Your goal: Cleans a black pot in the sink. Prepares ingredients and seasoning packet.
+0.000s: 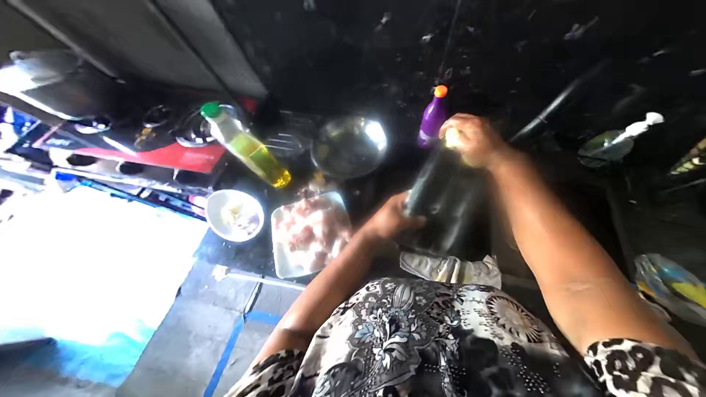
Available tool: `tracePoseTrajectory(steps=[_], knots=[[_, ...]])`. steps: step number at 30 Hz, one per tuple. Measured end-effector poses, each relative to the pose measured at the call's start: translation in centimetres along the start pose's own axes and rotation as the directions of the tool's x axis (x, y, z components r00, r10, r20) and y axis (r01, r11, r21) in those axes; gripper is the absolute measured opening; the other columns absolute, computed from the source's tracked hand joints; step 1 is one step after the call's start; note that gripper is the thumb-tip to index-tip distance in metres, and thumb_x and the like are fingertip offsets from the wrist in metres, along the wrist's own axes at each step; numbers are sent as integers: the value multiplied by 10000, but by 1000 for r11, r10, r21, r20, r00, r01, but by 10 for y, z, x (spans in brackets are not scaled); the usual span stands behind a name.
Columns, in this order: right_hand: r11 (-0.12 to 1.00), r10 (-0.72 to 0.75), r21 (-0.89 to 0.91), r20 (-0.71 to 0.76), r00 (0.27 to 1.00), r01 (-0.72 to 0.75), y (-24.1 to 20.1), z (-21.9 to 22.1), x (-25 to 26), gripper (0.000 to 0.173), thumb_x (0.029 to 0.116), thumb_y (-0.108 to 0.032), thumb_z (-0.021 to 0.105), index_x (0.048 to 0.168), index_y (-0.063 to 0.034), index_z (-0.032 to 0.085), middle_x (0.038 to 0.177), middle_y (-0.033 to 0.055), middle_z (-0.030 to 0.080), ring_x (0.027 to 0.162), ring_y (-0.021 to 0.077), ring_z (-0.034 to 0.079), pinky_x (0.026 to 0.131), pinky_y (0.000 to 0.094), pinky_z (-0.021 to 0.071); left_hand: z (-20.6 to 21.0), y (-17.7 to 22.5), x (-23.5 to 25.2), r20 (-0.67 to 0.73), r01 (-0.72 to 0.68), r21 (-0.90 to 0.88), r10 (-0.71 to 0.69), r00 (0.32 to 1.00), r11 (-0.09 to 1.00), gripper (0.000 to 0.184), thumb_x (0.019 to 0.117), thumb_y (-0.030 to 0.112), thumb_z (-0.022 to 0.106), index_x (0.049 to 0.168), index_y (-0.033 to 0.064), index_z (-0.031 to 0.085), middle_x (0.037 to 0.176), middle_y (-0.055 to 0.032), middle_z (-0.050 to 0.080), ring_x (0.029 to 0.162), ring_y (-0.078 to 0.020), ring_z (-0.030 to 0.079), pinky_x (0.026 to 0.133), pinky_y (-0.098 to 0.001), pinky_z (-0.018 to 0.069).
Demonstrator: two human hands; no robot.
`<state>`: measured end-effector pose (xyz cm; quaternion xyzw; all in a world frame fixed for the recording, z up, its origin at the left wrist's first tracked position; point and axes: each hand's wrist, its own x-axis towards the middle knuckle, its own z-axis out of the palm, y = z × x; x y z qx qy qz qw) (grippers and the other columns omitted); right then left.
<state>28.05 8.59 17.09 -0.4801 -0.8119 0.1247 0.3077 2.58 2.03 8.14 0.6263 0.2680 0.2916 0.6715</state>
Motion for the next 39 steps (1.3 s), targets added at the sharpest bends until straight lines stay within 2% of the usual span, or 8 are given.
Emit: tracePoseTrajectory(steps=[7,14,18,24,28,32,36,39], knots=[[944,-281,-200,-80,956,261,-56,55,-26,279,896,-120,586,1110,-63,755,1157,166,714,1079,364,666,933,540,512,-11,21,12,-44,17,-84,-21,999,996,520,802,-48,652,1306,50,572,1033,-95,721,865,-168,712,760,-358,616],[874,424,284,-49,904,-395,4,1,9,354,1008,-8,510,1359,24,543,1311,217,615,1196,283,619,1032,436,505,-30,22,-20,-77,-78,-52,73,994,996,491,693,49,768,1167,118,662,968,39,751,841,-57,712,762,-284,620],[737,564,387,100,820,-554,22,0,-2,366,1076,-91,464,1422,-7,547,1381,213,603,1237,279,599,1066,435,473,-56,22,-45,-100,-314,-172,301,948,934,434,718,194,875,1127,275,754,1007,98,772,890,-8,718,799,-235,617],[383,856,591,63,514,-710,27,53,-51,445,1117,-288,426,1427,14,529,1431,197,566,1304,265,548,1109,426,442,-77,13,-56,-429,-480,-353,317,846,803,331,681,199,869,997,196,768,870,15,775,772,-65,737,699,-270,632],[486,863,398,-82,498,-778,47,92,-75,430,1115,-208,432,1403,92,543,1425,300,564,1343,405,544,1154,526,401,-68,-7,-37,-615,-492,-475,124,778,730,167,785,165,674,946,151,716,830,-36,757,750,-120,738,663,-330,630],[373,889,696,-78,452,-613,7,111,-114,414,1119,-296,383,1430,-62,525,1353,153,607,1209,244,596,1008,469,514,-51,-3,-15,-710,-433,-522,-92,699,735,180,988,126,450,1074,109,607,888,-53,723,799,-150,723,693,-353,625],[508,860,462,-222,460,-727,4,129,-129,517,1078,-145,473,1567,-27,354,1523,249,475,1389,386,488,1126,578,419,-41,-1,13,-749,-355,-543,-247,615,761,141,1014,122,539,1139,86,592,961,-78,692,859,-180,695,737,-389,603],[779,619,276,-481,622,-562,-10,133,-130,525,1021,-98,510,1505,63,387,1478,270,510,1362,359,528,1132,502,449,-26,-10,30,-720,-298,-562,-280,635,771,182,996,123,580,1174,89,571,1014,-96,671,905,-213,675,775,-435,589]])
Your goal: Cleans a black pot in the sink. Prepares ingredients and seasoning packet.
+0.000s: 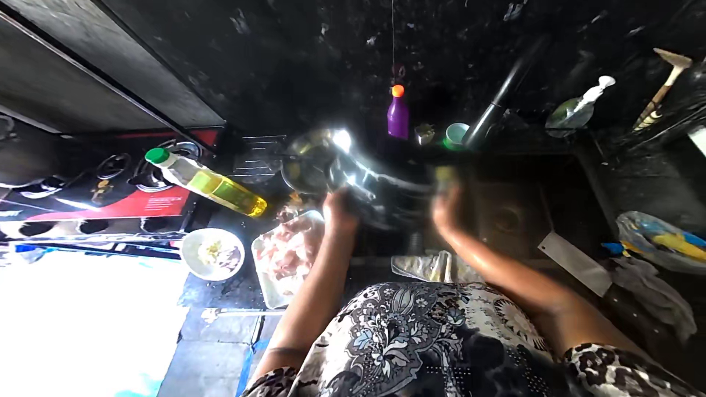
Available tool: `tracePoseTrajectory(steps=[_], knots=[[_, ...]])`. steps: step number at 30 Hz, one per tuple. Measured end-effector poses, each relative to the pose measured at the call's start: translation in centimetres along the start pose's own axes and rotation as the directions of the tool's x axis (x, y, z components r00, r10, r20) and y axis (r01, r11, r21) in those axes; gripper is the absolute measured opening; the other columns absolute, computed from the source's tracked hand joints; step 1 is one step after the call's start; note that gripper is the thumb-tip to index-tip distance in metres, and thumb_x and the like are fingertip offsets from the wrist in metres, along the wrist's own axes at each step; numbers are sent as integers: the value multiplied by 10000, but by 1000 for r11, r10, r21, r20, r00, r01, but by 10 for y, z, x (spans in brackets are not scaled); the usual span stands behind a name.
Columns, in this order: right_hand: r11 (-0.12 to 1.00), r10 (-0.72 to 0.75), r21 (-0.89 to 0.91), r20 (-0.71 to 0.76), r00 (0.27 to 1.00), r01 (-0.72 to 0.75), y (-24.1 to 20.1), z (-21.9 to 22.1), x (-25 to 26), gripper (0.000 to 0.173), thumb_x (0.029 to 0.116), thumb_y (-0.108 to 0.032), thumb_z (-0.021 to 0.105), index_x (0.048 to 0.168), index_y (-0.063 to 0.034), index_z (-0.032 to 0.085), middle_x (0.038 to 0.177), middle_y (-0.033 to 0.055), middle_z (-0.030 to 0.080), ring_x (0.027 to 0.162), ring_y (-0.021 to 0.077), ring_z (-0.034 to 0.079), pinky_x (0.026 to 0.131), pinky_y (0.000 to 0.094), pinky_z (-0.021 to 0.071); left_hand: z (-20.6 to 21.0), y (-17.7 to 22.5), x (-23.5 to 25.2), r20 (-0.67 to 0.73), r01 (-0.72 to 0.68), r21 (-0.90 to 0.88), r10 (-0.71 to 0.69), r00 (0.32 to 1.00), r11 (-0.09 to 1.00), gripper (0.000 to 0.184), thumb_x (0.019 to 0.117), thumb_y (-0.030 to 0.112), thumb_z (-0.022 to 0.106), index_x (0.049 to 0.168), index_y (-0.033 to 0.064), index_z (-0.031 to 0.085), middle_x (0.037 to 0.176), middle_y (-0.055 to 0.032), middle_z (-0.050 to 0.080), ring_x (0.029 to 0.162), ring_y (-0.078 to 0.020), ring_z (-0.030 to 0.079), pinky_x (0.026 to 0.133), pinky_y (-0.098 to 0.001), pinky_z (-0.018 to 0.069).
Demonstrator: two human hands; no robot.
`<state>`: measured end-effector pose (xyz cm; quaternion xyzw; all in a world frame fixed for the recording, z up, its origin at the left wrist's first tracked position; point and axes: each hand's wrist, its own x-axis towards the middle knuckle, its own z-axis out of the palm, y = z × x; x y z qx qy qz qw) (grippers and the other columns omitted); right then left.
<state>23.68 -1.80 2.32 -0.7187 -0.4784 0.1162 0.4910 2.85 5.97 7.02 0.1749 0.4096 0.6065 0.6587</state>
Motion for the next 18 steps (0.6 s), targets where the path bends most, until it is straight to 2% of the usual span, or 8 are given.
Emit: tracePoseTrajectory(steps=[3,5,7,9,10,13,15,18], knots=[[925,-378,15,-7,926,379,-10,2,9,458,976,-114,599,1380,95,541,1452,280,545,1374,403,523,1175,519,417,9,-26,-8,87,37,57,-41,995,998,345,998,73,562,1331,131,493,1121,-102,655,977,-230,671,816,-470,587],[912,-410,22,106,906,410,-22,-1,25,425,999,-151,611,1382,33,596,1416,223,605,1333,364,574,1148,496,450,11,-33,-14,140,63,111,-79,987,992,464,999,23,546,1424,167,428,1161,-105,653,987,-232,679,809,-472,593],[944,-329,122,252,910,307,-42,-9,43,400,1031,-163,566,1387,14,612,1405,200,624,1317,327,592,1136,468,455,5,-30,-16,237,87,176,-128,963,981,522,991,-10,525,1456,186,392,1142,-96,666,952,-219,694,780,-449,606],[979,-148,188,402,904,77,-62,-24,66,443,1086,-166,487,1487,24,495,1506,210,531,1402,290,516,1193,428,384,-4,-23,-18,386,93,230,-179,905,969,549,917,-29,557,1406,179,420,1060,-60,702,886,-181,716,741,-400,622],[980,-110,194,385,916,36,-57,-23,80,459,1082,-119,473,1505,56,447,1530,241,492,1429,307,481,1210,431,353,-6,-19,-20,439,97,243,-199,876,965,531,871,-20,599,1344,169,453,1004,-42,717,842,-164,721,716,-377,626],[999,9,38,336,942,-23,-20,-19,106,480,1103,-165,415,1543,27,402,1577,236,433,1464,317,434,1225,457,341,-10,-13,-23,500,63,217,-167,850,974,542,788,20,695,1277,167,512,945,-20,738,802,-137,731,688,-346,633],[985,171,-86,396,902,-149,-12,-27,84,492,1087,-152,477,1544,10,395,1525,273,467,1384,389,497,1151,530,405,-13,-7,-16,495,0,181,-91,864,984,523,792,13,673,1268,157,512,945,-17,737,804,-131,730,688,-340,632],[989,118,-125,386,915,-76,-6,-7,32,512,1031,-148,582,1516,-34,466,1522,238,493,1378,401,508,1136,578,420,-18,2,-3,435,-73,200,-22,900,977,478,818,18,628,1263,148,510,943,-12,734,810,-120,727,697,-334,632]])
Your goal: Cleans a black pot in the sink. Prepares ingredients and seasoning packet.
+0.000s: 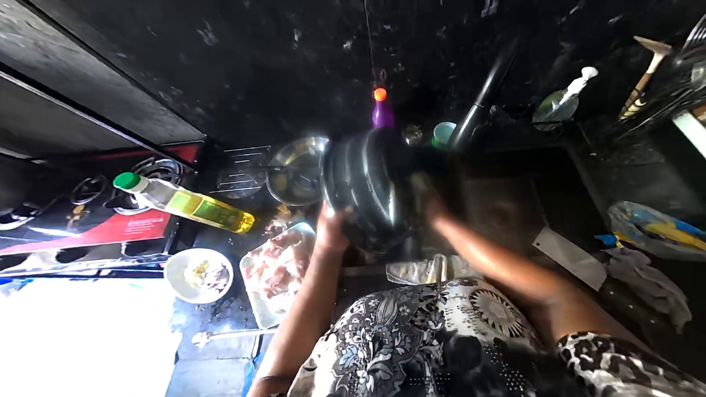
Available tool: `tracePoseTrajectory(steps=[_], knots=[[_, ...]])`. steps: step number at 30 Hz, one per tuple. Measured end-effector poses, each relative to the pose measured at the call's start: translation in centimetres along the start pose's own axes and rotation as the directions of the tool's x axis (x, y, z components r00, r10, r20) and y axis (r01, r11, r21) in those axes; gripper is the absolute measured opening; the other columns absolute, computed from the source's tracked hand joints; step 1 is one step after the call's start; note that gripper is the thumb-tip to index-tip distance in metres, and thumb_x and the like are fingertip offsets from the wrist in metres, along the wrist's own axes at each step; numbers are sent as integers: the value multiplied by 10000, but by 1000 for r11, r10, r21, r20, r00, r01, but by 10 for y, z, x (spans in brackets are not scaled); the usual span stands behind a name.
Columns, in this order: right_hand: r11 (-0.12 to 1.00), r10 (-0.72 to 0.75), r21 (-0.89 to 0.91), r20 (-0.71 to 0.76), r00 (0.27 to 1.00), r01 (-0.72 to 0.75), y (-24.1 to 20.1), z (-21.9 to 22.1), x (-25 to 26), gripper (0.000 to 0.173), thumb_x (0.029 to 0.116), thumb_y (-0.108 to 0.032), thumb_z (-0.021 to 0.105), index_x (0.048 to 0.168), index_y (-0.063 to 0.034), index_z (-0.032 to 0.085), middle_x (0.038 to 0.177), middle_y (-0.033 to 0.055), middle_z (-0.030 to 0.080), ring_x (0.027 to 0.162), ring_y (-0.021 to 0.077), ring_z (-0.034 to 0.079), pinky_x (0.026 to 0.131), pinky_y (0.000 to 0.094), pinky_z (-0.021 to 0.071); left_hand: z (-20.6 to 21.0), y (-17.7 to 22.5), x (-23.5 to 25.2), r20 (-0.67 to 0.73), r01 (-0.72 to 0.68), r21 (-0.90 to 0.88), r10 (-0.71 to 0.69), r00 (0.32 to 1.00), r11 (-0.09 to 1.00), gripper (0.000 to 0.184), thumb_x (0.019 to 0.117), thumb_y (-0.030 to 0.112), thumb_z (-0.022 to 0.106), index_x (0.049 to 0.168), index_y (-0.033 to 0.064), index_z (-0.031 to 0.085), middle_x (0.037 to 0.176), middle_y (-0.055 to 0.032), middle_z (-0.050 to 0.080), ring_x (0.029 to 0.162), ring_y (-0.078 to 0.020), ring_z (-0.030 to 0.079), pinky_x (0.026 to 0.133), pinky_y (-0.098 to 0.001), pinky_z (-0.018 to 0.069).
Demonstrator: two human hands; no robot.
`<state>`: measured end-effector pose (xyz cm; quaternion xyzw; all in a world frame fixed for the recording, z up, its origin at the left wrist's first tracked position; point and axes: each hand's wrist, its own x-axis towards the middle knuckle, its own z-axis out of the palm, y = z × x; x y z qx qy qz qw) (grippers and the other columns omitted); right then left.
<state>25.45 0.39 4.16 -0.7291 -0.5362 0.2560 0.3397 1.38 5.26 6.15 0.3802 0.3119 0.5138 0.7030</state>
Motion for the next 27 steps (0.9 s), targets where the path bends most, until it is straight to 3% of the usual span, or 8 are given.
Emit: tracePoseTrajectory(steps=[6,10,13,16,19,21,23,27], knots=[[907,-410,81,-70,910,414,-27,-2,26,536,979,9,535,1500,91,440,1609,263,375,1525,369,336,1269,477,264,-6,-11,-2,54,76,-47,-74,996,996,503,768,72,723,1230,144,536,925,-26,747,806,-133,738,704,-347,638],[993,-63,96,5,998,62,10,-16,59,516,1046,-89,524,1541,2,411,1558,246,445,1416,350,479,1174,496,406,-3,-14,3,140,77,-18,-74,987,997,566,741,73,793,1249,150,556,949,-28,756,826,-139,743,735,-354,641],[984,172,43,34,985,-173,52,-11,62,448,1030,-123,582,1461,-19,515,1422,247,573,1288,385,584,1085,558,478,5,3,8,128,118,283,-160,979,952,581,761,-37,665,1305,104,517,993,-11,735,862,-114,723,767,-327,630],[989,145,3,0,989,-145,74,-25,78,417,1049,-173,573,1439,-29,549,1412,237,585,1300,383,576,1108,552,463,15,13,20,186,107,733,-350,918,672,614,824,-17,728,1395,10,505,1175,-81,688,1050,-123,686,935,-327,590],[978,33,-204,-57,998,-45,93,-28,132,432,1028,-166,581,1448,-72,541,1405,198,608,1304,353,588,1101,552,472,41,-3,31,142,10,966,-563,814,259,567,911,91,735,1435,26,528,1274,-210,650,1164,-285,647,1031,-494,511],[933,-212,-319,-120,970,165,95,-30,168,322,988,-56,602,1298,22,641,1342,221,638,1308,344,579,1124,477,449,54,-17,36,169,-94,984,-643,747,150,537,948,101,682,1451,9,517,1320,-253,624,1235,-358,611,1077,-545,461],[797,-405,-499,-21,914,341,85,-54,195,265,924,3,643,1168,-37,740,1372,202,642,1348,406,544,1148,561,393,60,-31,44,222,-220,971,-701,678,95,507,978,99,638,1458,-1,511,1348,-271,608,1274,-395,586,1098,-573,434],[735,-203,-636,123,971,235,37,-100,196,508,953,5,593,1436,-149,618,1662,130,346,1560,443,192,1220,694,141,65,-64,54,222,-418,907,-783,581,-54,504,997,84,584,1496,105,513,1386,-272,592,1306,-471,551,1071,-668,416]])
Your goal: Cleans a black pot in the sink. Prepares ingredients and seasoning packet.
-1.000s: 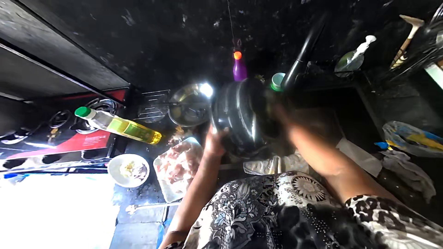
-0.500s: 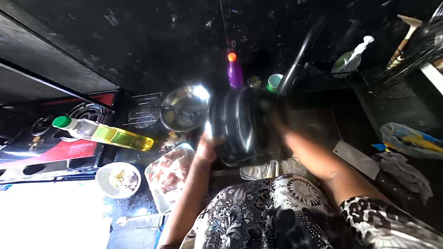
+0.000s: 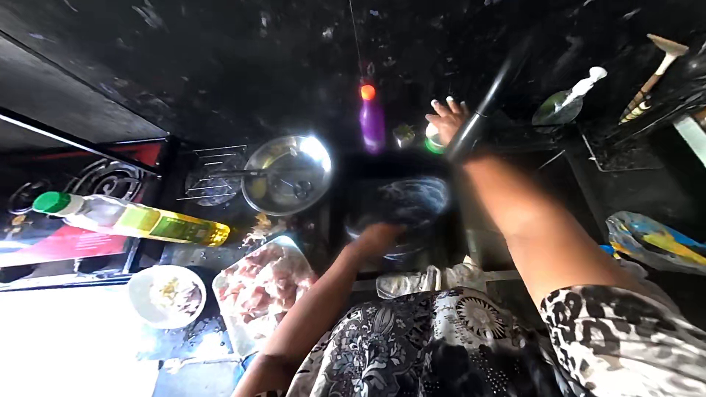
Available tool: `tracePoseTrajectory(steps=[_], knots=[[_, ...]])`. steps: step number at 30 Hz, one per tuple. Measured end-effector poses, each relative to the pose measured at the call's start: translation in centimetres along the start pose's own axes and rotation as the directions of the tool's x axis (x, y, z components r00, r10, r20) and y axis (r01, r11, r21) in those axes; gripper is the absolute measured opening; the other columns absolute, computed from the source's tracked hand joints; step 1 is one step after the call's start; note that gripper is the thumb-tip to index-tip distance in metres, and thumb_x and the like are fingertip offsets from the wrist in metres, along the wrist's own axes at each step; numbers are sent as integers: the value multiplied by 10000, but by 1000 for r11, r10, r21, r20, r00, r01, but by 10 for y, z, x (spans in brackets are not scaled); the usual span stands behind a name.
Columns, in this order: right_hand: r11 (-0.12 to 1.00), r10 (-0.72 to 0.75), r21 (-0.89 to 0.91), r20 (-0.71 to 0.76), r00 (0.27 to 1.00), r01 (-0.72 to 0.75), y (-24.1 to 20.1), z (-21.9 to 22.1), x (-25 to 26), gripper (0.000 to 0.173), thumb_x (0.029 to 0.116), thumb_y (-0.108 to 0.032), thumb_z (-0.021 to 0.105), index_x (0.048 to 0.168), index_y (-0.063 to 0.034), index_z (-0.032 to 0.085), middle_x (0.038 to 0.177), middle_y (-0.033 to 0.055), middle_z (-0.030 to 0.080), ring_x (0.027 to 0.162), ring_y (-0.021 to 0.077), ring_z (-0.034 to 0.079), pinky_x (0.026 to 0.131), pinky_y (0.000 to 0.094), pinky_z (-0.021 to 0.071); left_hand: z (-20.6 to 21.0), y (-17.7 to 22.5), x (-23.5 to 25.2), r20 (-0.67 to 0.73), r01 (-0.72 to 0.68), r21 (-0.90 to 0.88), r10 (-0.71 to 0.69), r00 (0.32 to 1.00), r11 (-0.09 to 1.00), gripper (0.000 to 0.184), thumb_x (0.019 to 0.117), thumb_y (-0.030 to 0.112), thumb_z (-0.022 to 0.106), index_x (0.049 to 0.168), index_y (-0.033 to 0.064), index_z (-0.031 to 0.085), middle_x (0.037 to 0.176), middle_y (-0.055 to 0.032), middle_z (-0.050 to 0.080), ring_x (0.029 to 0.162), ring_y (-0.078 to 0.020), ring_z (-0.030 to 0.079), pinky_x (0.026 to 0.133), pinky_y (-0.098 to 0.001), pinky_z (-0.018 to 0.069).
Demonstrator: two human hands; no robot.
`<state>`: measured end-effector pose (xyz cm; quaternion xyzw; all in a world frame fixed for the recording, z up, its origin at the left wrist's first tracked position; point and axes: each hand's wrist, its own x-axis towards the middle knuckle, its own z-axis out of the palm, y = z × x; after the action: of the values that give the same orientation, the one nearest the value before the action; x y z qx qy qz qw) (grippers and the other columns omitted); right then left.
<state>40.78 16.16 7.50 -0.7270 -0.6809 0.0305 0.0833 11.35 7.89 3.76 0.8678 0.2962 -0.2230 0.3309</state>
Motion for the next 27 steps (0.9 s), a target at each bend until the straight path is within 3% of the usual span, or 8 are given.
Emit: tracePoseTrajectory(steps=[7,9,13,15,17,21,23,27], knots=[[984,177,29,-42,983,-176,54,34,-34,589,939,-421,684,1404,-75,584,1410,192,597,1353,349,537,1118,567,427,53,-24,47,86,-2,252,-20,996,968,468,984,2,526,1417,167,594,1330,-204,649,1255,-429,593,1088,-659,386],[992,30,-102,-389,921,-75,83,97,-40,523,870,-523,689,1157,-86,713,1090,185,724,1026,365,699,845,598,562,62,-32,53,112,3,206,-27,993,978,491,962,78,620,1446,147,570,1365,-216,625,1286,-441,562,1117,-682,334],[925,328,192,31,944,-328,-8,42,-102,348,1035,-222,581,1297,-9,666,1310,260,649,1272,419,597,1088,604,445,52,-29,66,3,-42,-290,45,999,956,554,994,250,681,1486,67,504,1416,-217,591,1329,-371,562,1137,-573,414],[732,410,563,86,908,-383,-45,50,-118,303,1054,-157,546,1272,5,680,1213,193,709,1139,285,684,1034,465,526,52,-23,83,-110,-23,-591,-53,992,806,451,1021,167,628,1436,19,533,1342,-214,634,1220,-322,638,1066,-501,498],[253,465,873,268,844,-417,-71,77,-122,246,1048,-126,565,1225,24,647,978,108,699,797,140,680,756,300,594,51,-13,97,-176,-49,-806,-160,971,590,415,1012,61,605,1415,17,515,1265,-211,643,1043,-300,690,902,-463,589],[-332,442,878,467,766,-344,-88,102,-117,228,1049,-54,525,1266,-13,579,917,1,617,667,21,539,601,180,487,35,8,103,-231,-124,-911,-239,943,393,351,1006,6,558,1356,-7,539,1175,-199,664,961,-269,702,847,-454,611],[-420,434,866,454,778,-271,-79,97,-113,279,1048,21,439,1310,-23,524,1079,20,614,854,35,614,774,197,547,28,13,93,-219,-86,-853,-203,954,516,289,1047,96,541,1314,-4,592,1068,-182,686,828,-228,694,758,-412,609],[-486,299,839,423,856,-244,-60,73,-114,292,1029,52,313,1162,-73,542,943,-5,629,732,37,636,670,175,561,25,7,43,211,24,-411,70,975,911,235,1079,178,498,1131,10,654,713,-105,605,520,-166,556,509,-324,508]])
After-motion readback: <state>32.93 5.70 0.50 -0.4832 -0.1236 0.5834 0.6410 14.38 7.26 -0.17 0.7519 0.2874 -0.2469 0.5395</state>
